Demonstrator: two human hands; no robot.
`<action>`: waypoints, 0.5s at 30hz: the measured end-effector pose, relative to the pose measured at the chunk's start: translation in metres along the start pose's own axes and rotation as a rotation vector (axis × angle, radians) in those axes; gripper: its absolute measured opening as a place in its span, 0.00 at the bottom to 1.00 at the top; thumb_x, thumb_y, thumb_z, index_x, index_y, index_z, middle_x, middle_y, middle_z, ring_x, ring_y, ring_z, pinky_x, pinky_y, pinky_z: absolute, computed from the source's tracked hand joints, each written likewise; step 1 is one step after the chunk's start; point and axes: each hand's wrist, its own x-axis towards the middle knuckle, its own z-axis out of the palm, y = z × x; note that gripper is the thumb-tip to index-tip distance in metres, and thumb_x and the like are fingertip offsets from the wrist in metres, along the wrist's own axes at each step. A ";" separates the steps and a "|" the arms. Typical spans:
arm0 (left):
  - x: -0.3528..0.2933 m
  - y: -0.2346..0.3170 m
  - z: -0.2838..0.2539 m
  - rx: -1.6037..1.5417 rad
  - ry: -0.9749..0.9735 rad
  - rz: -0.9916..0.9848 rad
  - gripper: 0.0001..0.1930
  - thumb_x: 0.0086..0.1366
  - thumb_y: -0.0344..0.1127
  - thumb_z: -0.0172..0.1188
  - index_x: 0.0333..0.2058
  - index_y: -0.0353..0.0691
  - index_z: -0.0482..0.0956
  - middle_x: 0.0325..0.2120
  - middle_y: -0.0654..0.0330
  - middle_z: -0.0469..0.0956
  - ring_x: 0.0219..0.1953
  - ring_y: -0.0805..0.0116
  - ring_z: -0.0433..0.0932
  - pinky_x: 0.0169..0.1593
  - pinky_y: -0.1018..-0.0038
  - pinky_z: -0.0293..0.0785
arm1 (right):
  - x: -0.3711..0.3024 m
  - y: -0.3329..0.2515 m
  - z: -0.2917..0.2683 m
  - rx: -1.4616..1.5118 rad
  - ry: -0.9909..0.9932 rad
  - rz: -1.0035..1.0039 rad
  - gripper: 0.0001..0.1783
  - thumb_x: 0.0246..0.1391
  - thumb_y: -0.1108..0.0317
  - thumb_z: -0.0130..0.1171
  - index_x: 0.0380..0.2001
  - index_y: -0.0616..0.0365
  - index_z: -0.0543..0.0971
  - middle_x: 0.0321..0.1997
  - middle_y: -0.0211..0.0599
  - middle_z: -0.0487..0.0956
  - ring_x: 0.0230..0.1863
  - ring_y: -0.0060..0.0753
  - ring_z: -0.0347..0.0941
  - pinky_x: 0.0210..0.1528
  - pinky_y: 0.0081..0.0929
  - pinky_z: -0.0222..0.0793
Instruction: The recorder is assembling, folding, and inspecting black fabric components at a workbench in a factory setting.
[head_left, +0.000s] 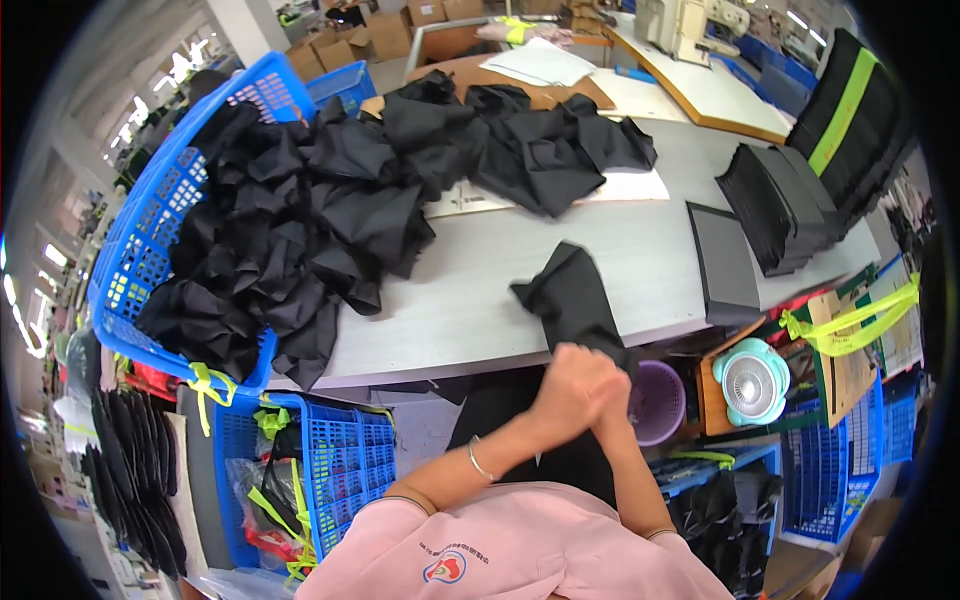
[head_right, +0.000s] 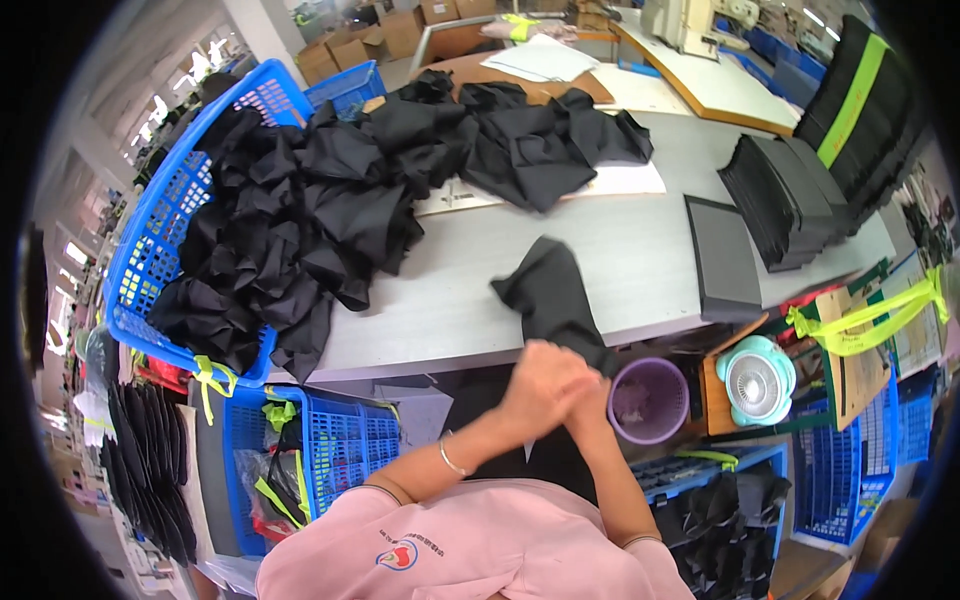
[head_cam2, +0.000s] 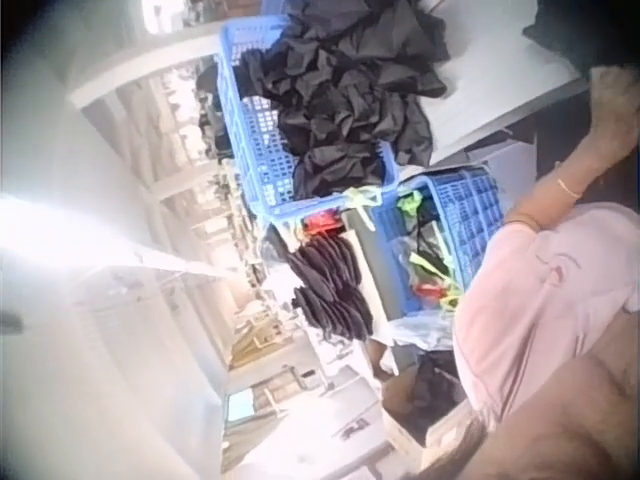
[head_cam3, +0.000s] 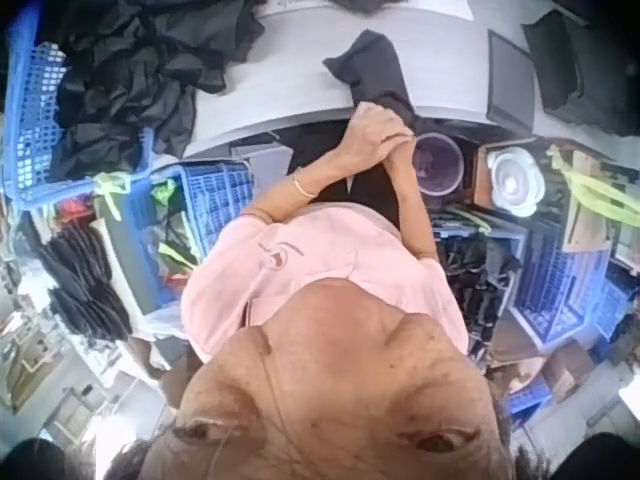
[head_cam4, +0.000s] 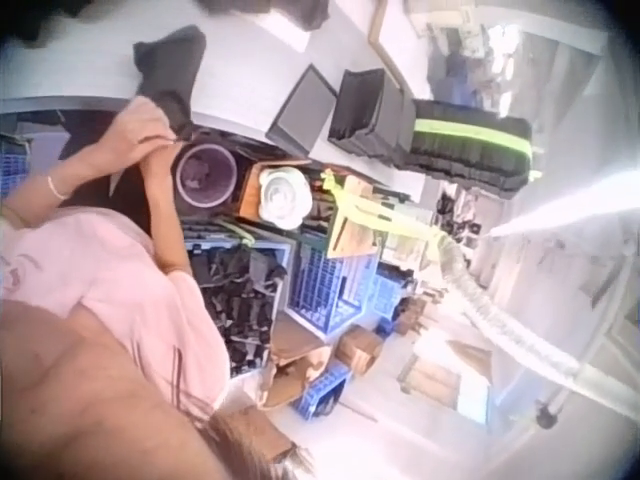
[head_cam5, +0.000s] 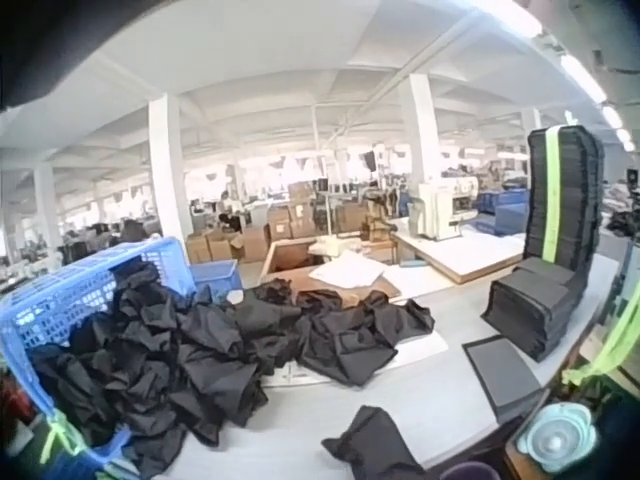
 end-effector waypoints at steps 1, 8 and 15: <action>-0.007 0.016 0.007 -0.048 -0.019 0.033 0.04 0.57 0.36 0.65 0.31 0.45 0.83 0.29 0.63 0.79 0.33 0.60 0.75 0.43 0.64 0.65 | 0.013 -0.001 -0.011 -0.012 0.009 -0.008 0.20 0.57 0.64 0.54 0.52 0.57 0.75 0.52 0.47 0.77 0.54 0.49 0.73 0.50 0.42 0.71; -0.082 0.071 0.028 -0.450 -0.173 -0.107 0.05 0.60 0.34 0.65 0.31 0.41 0.81 0.28 0.63 0.76 0.32 0.62 0.75 0.41 0.67 0.68 | -0.027 0.004 -0.045 0.014 -0.071 -0.154 0.21 0.58 0.63 0.55 0.53 0.58 0.75 0.53 0.46 0.77 0.54 0.48 0.73 0.51 0.40 0.71; -0.050 0.066 -0.002 -0.217 -0.014 -0.119 0.38 0.59 0.47 0.67 0.64 0.38 0.66 0.66 0.46 0.58 0.68 0.45 0.56 0.68 0.54 0.54 | 0.000 -0.020 -0.072 0.004 -0.096 -0.222 0.21 0.59 0.61 0.56 0.53 0.58 0.75 0.53 0.45 0.76 0.54 0.47 0.73 0.52 0.39 0.71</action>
